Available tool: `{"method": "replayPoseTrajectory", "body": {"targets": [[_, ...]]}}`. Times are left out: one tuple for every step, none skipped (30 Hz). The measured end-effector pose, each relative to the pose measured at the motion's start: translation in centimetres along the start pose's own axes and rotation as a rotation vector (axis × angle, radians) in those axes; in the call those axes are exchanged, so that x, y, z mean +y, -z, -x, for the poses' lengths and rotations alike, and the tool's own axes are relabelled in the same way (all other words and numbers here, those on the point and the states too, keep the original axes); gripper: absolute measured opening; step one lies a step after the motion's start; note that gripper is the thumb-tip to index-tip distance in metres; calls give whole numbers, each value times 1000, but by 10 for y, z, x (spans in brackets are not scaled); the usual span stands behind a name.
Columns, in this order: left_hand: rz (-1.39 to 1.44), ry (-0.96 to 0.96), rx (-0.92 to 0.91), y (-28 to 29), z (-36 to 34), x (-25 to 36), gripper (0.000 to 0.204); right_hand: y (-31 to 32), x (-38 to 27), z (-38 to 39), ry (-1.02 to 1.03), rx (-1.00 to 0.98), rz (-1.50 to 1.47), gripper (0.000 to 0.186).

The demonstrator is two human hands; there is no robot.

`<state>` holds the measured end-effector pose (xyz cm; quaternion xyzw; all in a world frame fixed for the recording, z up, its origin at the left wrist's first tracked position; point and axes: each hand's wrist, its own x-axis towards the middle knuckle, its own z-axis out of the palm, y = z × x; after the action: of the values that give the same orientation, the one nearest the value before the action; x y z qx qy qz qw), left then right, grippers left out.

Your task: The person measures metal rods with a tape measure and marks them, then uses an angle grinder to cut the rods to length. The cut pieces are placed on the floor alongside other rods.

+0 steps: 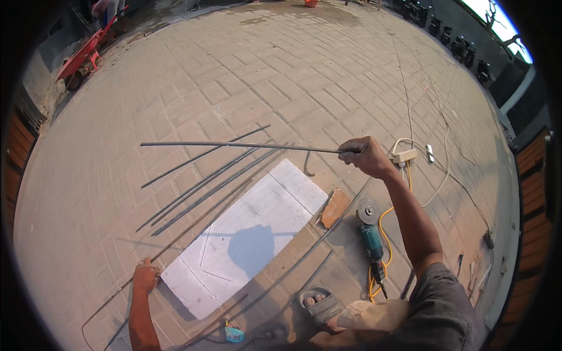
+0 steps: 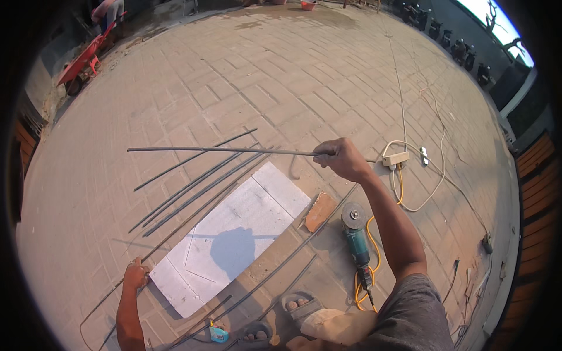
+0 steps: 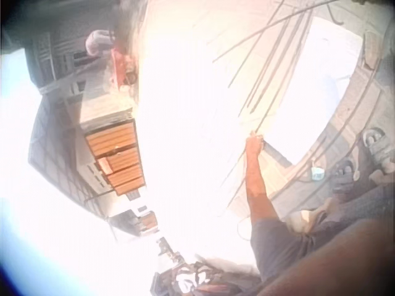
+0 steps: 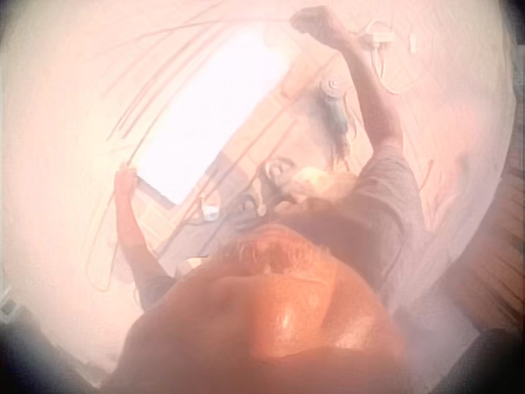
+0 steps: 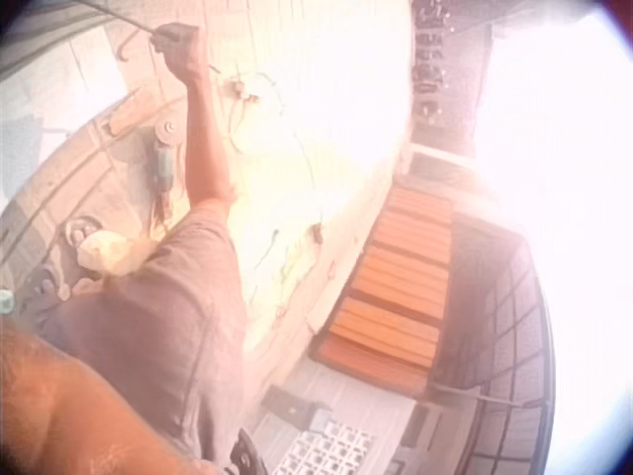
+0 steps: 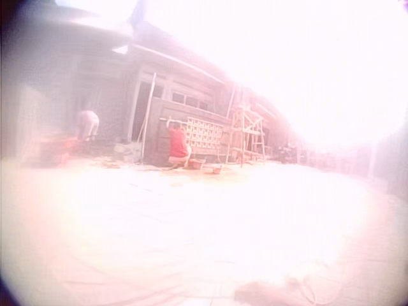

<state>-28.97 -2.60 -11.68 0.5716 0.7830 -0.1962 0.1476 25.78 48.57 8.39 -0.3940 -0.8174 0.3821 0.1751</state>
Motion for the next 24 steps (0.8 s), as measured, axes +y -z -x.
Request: {"method": "replayPoseTrajectory", "body": {"targets": [[4, 27, -5, -4, 8, -1, 26, -4, -8, -6, 3, -29, 3, 18], [4, 33, -15, -8, 13, -1, 24, -4, -14, -8, -1, -35, -6, 18], [-6, 29, 18, -9, 12, 3, 25, -4, -16, -5, -8, -23, -11, 18], [-20, 28, 22, -11, 10, 6, 26, -2, -10, -1, -24, -41, -40, 18], [-27, 15, 75, -11, 2, 6, 26, 3, -8, 0, -23, -30, -27, 18], [-35, 4, 111, -15, 0, 3, 27, 2, -3, 4, -31, -31, -21, 18], [-40, -5, 148, -20, -1, 1, 27, 2, -1, 7, -37, -33, -14, 18], [-39, 4, 136, -25, -3, -3, 28, 3, -1, 10, -30, -28, -36, 19], [-36, 12, 125, -26, -6, -5, 30, 4, -2, 12, -27, -26, -27, 19], [-32, 20, 115, -28, -9, -8, 31, 6, -3, 13, -23, -23, -16, 19], [-18, 51, 99, -29, -9, -11, 33, 8, -4, 15, -19, -21, -5, 19], [-1, 69, 75, -14, -6, -3, 34, 11, -2, 18, -26, -16, 6, 19], [12, 95, 50, 2, 2, -2, 36, 13, -3, 20, -27, -14, 10, 18], [28, 96, 80, 9, 5, -5, 37, 16, -4, 23, -28, -11, 15, 18], [38, 116, 112, 17, 16, -13, 38, 16, -7, 21, -22, -10, 23, 18], [57, 117, 145, 26, 16, -13, 39, 21, -7, 24, -30, -1, 45, 18], [49, 110, 152, 37, 21, -12, 39, 26, -8, 27, -38, 7, 67, 18], [37, 110, 159, 56, 30, -7, 39, 30, -11, 26, -34, 29, 69, 17], [22, 121, 164, 74, 39, -2, 40, 30, -16, 22, -23, 46, 63, 17], [57, 88, 233, 86, 47, 2, 37, 30, -22, 19, -14, 56, 55, 17], [108, 67, 260, 96, 50, 9, 35, 31, -22, 14, 36, 76, 58, 17], [158, 30, 277, 105, 45, 19, 33, 33, -15, 12, 58, 77, 83, 16], [190, 7, 264, 120, 41, 41, 31, 28, -22, 13, 18, 126, 84, 16], [229, -33, 258, 135, 33, 66, 30, 31, -17, 14, 36, 154, 92, 16]]}}
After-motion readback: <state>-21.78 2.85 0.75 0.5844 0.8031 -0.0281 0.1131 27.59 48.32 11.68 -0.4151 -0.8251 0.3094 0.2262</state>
